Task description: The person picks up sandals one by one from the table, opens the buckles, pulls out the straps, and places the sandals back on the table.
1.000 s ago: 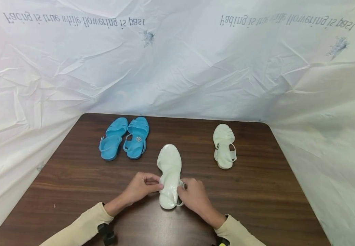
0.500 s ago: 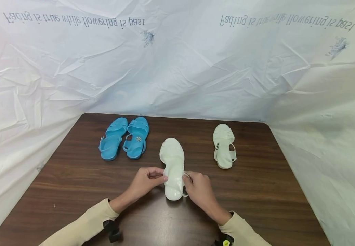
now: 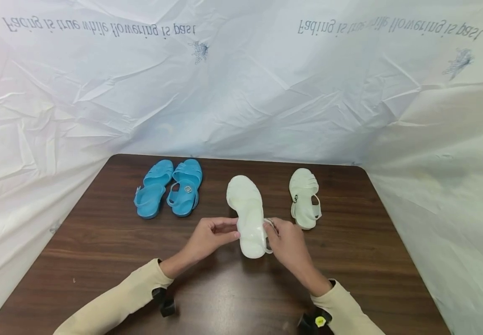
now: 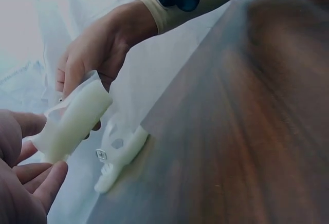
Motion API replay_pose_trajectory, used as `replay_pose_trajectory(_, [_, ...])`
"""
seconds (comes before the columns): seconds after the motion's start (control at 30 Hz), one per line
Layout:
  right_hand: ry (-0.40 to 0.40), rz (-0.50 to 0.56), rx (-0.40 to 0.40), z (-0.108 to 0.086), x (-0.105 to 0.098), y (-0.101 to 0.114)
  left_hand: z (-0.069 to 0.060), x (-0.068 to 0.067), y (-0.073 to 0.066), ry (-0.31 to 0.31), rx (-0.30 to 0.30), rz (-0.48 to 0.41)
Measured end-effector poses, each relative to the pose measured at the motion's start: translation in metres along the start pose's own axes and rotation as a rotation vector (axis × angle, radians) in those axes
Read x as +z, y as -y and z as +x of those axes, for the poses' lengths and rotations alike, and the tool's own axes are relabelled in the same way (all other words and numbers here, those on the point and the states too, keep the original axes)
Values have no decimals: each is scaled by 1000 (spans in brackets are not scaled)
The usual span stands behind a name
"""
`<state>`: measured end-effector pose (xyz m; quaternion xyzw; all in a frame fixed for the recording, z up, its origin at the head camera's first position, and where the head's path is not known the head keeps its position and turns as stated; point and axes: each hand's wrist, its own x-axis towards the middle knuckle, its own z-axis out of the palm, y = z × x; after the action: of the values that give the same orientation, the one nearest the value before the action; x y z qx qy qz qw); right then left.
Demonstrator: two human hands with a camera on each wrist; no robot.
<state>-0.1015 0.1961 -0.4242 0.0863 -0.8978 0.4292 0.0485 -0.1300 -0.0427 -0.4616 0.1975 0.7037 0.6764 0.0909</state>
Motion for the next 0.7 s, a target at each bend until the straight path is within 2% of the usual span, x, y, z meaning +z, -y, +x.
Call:
replay_pose_trajectory(0.2, [-47, -33, 4, 5, -21, 0, 17, 7, -6, 89, 16, -28])
replay_pose_trajectory(0.43, [-98, -105, 49, 14, -48, -2, 41, 19, -12, 153, 102, -36])
replay_pose_trajectory(0.57, [-117, -108, 70, 19, -66, -5, 50, 21, -15, 154, 148, -30])
replay_pose_trajectory(0.7, [-150, -146, 62, 23, -83, -12, 52, 17, -16, 119, 188, 14])
